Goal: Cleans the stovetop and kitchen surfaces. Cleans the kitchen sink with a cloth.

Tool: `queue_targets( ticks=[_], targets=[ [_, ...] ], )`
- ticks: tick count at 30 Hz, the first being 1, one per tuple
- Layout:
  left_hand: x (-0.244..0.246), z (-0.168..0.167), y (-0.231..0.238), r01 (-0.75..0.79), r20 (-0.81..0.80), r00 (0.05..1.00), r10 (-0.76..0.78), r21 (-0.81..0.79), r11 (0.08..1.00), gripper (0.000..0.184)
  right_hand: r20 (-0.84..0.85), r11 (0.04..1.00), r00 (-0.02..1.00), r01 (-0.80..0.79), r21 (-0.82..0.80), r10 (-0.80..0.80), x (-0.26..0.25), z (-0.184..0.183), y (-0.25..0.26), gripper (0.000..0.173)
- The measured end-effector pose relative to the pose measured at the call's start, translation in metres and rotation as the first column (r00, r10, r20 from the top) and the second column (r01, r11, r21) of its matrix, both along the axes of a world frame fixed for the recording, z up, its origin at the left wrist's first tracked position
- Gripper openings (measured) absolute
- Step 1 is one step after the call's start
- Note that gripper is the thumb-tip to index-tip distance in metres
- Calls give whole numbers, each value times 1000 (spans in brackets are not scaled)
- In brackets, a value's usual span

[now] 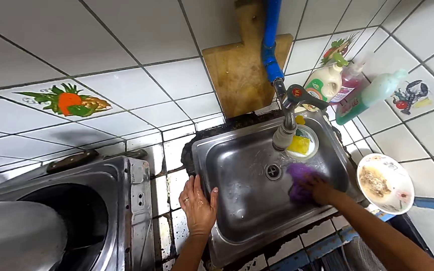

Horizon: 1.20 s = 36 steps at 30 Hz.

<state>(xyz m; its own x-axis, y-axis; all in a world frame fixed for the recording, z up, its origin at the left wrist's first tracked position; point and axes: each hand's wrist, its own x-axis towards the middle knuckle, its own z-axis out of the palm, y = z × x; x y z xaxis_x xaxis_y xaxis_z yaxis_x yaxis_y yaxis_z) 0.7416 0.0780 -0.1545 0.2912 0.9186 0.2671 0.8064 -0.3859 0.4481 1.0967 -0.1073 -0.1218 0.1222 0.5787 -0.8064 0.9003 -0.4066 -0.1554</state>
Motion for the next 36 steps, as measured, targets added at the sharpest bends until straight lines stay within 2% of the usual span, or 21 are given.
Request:
queue_targets(
  ticks=[3, 5, 7, 10, 13, 15, 17, 21, 23, 26, 28, 30, 33, 34, 36],
  targets=[
    [0, 1, 0, -4, -10, 1000, 4, 6, 1000, 84, 166, 996, 984, 45, 74, -57, 34, -9, -6, 77],
    [0, 1, 0, -5, -20, 1000, 5, -3, 1000, 84, 215, 988, 974, 44, 148, -75, 40, -17, 4, 73],
    [0, 1, 0, -8, -18, 1000, 8, 2, 1000, 83, 255, 988, 964, 41, 150, -79, 42, -20, 18, 71],
    [-3, 1, -1, 3, -12, 1000, -3, 3, 1000, 82, 284, 989, 949, 123, 80, -141, 31, -16, 17, 76],
    [-1, 2, 0, 13, -2, 1000, -13, 3, 1000, 81, 305, 961, 921, 272, -60, -242, -1, 15, 5, 74],
    [-3, 3, 0, 19, 3, 1000, -19, -5, 1000, 79, 319, 932, 924, 288, -219, -210, -29, 31, 13, 70],
    [-2, 3, -1, 14, 16, 1000, -14, -14, 1000, 78, 275, 920, 934, 298, -253, -227, -54, 31, 27, 71],
    [0, 5, 0, 15, 29, 999, -13, -48, 999, 77, 139, 912, 918, 389, -128, -372, -129, 5, 49, 94],
    [0, 5, 0, 15, 25, 1000, -14, -49, 999, 78, 39, 920, 920, 391, -24, -390, -164, -8, 59, 96],
    [0, 6, 1, 14, 18, 1000, -13, -48, 999, 79, -51, 927, 952, 304, 220, -300, -194, -34, 79, 91],
    [-1, 4, 1, 11, 17, 1000, -11, -28, 1000, 79, -52, 860, 983, 181, 477, -178, -190, -57, 97, 85],
    [-1, 3, 0, 7, 21, 1000, -7, -14, 1000, 78, -38, 733, 999, 46, 678, -27, -160, -74, 119, 77],
    [-1, 2, 1, 3, 16, 1000, -3, 1, 1000, 79, 22, 647, 994, -85, 758, 105, -98, -84, 146, 68],
    [-2, 2, 1, 0, 11, 1000, 0, 3, 1000, 79, 54, 619, 996, -88, 780, 75, -85, -90, 150, 67],
    [-2, 2, 1, -4, 0, 1000, 4, 11, 1000, 79, 115, 523, 983, -22, 852, -146, -84, -108, 156, 66]
  ],
)
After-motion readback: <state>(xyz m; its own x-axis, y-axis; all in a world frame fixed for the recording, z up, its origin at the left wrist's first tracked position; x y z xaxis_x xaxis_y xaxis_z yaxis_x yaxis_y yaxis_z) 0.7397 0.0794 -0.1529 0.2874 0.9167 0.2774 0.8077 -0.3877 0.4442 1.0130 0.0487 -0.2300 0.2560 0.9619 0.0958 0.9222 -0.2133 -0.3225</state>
